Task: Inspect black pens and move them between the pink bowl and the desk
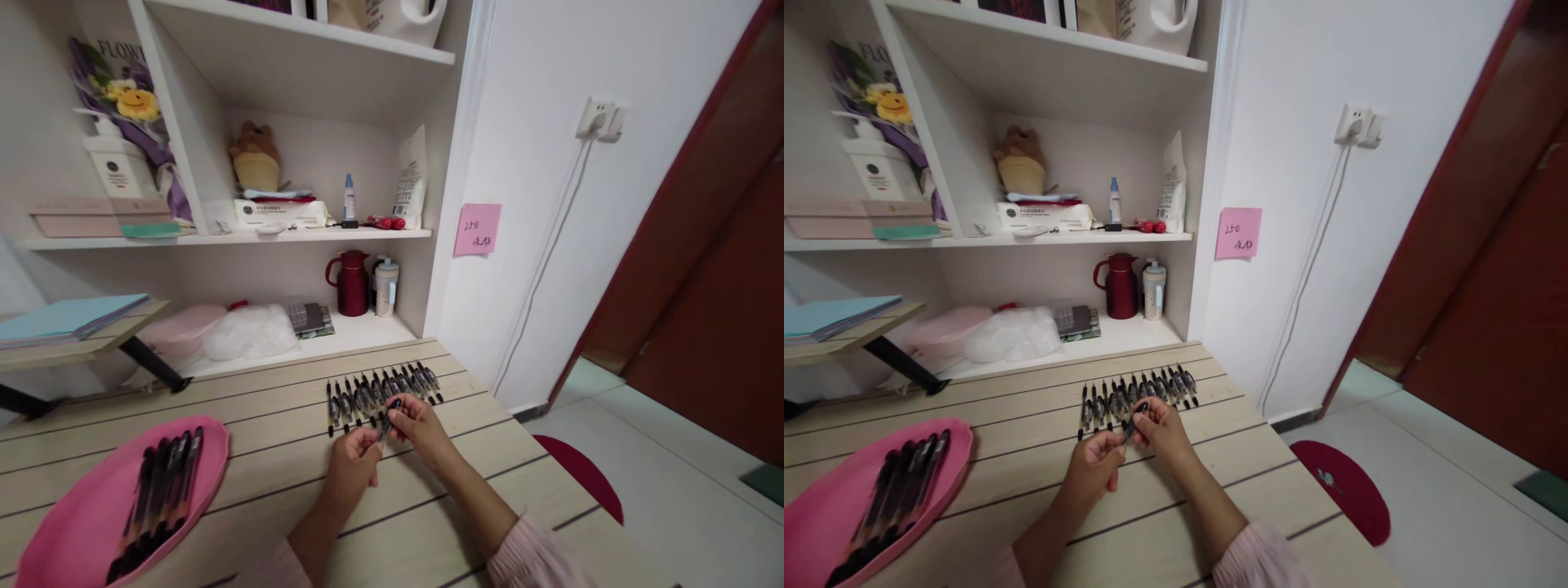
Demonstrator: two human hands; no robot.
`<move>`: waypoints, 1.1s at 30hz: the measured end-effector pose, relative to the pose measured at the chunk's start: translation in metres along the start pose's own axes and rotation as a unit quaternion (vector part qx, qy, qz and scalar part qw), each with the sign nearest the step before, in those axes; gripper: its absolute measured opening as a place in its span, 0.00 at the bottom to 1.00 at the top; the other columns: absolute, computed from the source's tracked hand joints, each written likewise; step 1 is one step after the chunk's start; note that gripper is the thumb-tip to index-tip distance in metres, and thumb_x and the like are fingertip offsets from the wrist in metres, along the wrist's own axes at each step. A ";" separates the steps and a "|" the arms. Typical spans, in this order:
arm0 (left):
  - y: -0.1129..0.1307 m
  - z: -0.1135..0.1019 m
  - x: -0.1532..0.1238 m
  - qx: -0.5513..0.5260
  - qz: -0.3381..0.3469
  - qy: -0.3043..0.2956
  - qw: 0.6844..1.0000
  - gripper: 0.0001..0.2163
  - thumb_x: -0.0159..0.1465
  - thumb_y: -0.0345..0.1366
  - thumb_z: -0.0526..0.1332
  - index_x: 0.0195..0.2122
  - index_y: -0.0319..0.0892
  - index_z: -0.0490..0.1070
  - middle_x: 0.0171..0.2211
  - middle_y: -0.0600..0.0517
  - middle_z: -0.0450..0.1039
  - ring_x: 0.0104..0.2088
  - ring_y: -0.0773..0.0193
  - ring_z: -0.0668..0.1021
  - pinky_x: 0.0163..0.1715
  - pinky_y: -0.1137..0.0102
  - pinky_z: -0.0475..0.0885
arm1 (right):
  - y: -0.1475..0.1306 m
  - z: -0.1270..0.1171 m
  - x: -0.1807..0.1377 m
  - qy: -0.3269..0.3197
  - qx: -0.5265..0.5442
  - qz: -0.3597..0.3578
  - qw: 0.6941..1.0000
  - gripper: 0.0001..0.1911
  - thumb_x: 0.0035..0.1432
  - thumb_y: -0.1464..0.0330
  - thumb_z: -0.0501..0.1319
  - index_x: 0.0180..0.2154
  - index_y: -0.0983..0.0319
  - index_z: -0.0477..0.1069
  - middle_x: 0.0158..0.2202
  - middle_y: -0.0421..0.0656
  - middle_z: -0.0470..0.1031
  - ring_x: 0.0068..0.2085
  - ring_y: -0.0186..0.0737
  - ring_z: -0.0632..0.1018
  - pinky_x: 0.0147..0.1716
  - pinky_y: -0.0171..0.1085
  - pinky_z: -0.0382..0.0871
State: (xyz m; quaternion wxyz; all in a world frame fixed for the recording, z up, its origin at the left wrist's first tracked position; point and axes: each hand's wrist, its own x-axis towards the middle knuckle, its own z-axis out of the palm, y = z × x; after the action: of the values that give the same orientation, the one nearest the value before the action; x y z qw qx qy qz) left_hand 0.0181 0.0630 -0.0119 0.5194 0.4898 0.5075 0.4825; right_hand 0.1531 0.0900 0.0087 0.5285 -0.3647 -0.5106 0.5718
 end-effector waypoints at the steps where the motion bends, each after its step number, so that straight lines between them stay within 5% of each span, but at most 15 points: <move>1: -0.001 0.000 0.000 -0.007 0.007 0.001 1.000 0.06 0.45 0.35 0.61 0.23 0.39 0.68 0.11 0.60 0.64 0.07 0.75 0.62 0.07 0.79 0.50 | 0.001 0.000 0.000 0.001 0.001 0.000 1.000 0.16 0.43 0.59 0.64 0.31 0.61 0.66 0.15 0.32 0.65 0.15 0.27 0.63 0.15 0.28 0.55; 13: 0.004 0.001 -0.007 -0.004 0.056 0.012 0.998 0.05 0.47 0.35 0.60 0.23 0.38 0.69 0.15 0.59 0.66 0.08 0.77 0.61 0.08 0.78 0.54 | 0.005 0.007 -0.003 0.016 0.011 0.014 1.000 0.18 0.41 0.57 0.65 0.30 0.62 0.65 0.14 0.32 0.65 0.14 0.27 0.65 0.14 0.28 0.57; 22: 0.001 0.000 -0.004 -0.005 0.025 0.007 1.000 0.08 0.48 0.39 0.60 0.25 0.40 0.69 0.13 0.60 0.64 0.09 0.75 0.63 0.09 0.79 0.53 | 0.002 0.004 -0.003 0.012 -0.001 -0.009 1.000 0.20 0.42 0.54 0.64 0.32 0.62 0.67 0.17 0.34 0.67 0.16 0.29 0.67 0.15 0.29 0.58; 27: 0.010 -0.007 -0.010 0.000 0.112 0.068 0.991 0.08 0.48 0.38 0.62 0.26 0.39 0.72 0.18 0.57 0.66 0.18 0.71 0.69 0.19 0.77 0.65 | -0.001 -0.018 0.005 0.141 -0.050 -0.050 0.988 0.22 0.47 0.49 0.57 0.30 0.62 0.68 0.18 0.37 0.68 0.17 0.31 0.66 0.15 0.30 0.55; 33: 0.064 -0.047 -0.017 0.156 0.225 0.179 0.945 0.11 0.50 0.40 0.61 0.31 0.40 0.76 0.27 0.51 0.71 0.28 0.64 0.73 0.28 0.72 0.68 | 0.005 -0.052 0.014 0.267 -0.119 -0.060 0.954 0.20 0.47 0.50 0.55 0.27 0.62 0.66 0.16 0.37 0.67 0.16 0.32 0.64 0.16 0.32 0.57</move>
State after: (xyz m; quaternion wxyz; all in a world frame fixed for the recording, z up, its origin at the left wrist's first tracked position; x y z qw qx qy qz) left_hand -0.0297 0.0500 0.0522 0.2149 0.5715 0.5381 0.5811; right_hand 0.1995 0.1146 -0.0055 0.6315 -0.5331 -0.4362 0.3560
